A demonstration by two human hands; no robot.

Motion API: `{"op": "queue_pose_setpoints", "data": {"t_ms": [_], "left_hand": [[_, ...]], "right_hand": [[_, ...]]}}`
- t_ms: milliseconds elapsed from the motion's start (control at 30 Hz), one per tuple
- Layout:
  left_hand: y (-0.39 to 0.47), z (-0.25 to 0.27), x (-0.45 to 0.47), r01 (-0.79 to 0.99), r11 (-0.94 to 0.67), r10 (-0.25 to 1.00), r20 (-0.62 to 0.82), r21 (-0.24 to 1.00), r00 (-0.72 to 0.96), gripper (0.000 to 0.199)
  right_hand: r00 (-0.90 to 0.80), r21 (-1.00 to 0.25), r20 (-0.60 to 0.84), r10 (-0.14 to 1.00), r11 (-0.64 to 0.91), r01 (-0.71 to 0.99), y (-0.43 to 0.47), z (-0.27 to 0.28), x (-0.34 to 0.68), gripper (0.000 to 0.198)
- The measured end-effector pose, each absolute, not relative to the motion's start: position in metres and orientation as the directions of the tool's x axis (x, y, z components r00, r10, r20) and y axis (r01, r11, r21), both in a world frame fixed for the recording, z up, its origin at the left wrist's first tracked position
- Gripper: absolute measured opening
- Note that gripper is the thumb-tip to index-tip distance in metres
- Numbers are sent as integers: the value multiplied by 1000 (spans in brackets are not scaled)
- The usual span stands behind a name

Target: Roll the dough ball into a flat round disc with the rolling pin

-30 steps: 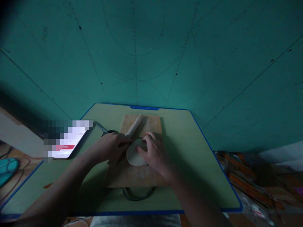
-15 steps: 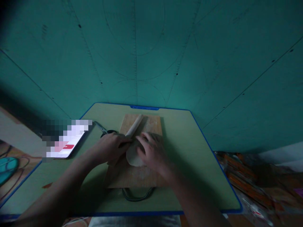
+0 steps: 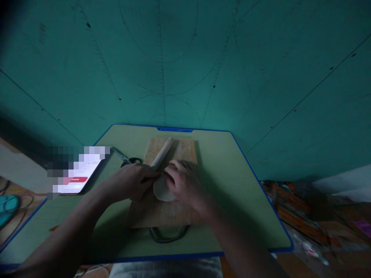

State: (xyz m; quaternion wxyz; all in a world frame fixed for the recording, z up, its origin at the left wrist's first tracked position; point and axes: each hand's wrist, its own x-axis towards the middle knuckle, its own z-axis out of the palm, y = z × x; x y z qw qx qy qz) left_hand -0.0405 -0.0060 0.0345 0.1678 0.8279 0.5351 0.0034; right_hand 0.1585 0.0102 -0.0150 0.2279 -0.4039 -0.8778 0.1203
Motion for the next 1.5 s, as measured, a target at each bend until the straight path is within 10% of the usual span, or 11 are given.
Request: {"op": "queue_pose_setpoints", "data": {"t_ms": [1500], "left_hand": [[9,21,-50,948,-136,981,-92,287,169,32]], "right_hand": [[-645,-408,382,662,747,526,-2,-14,156,23]]}}
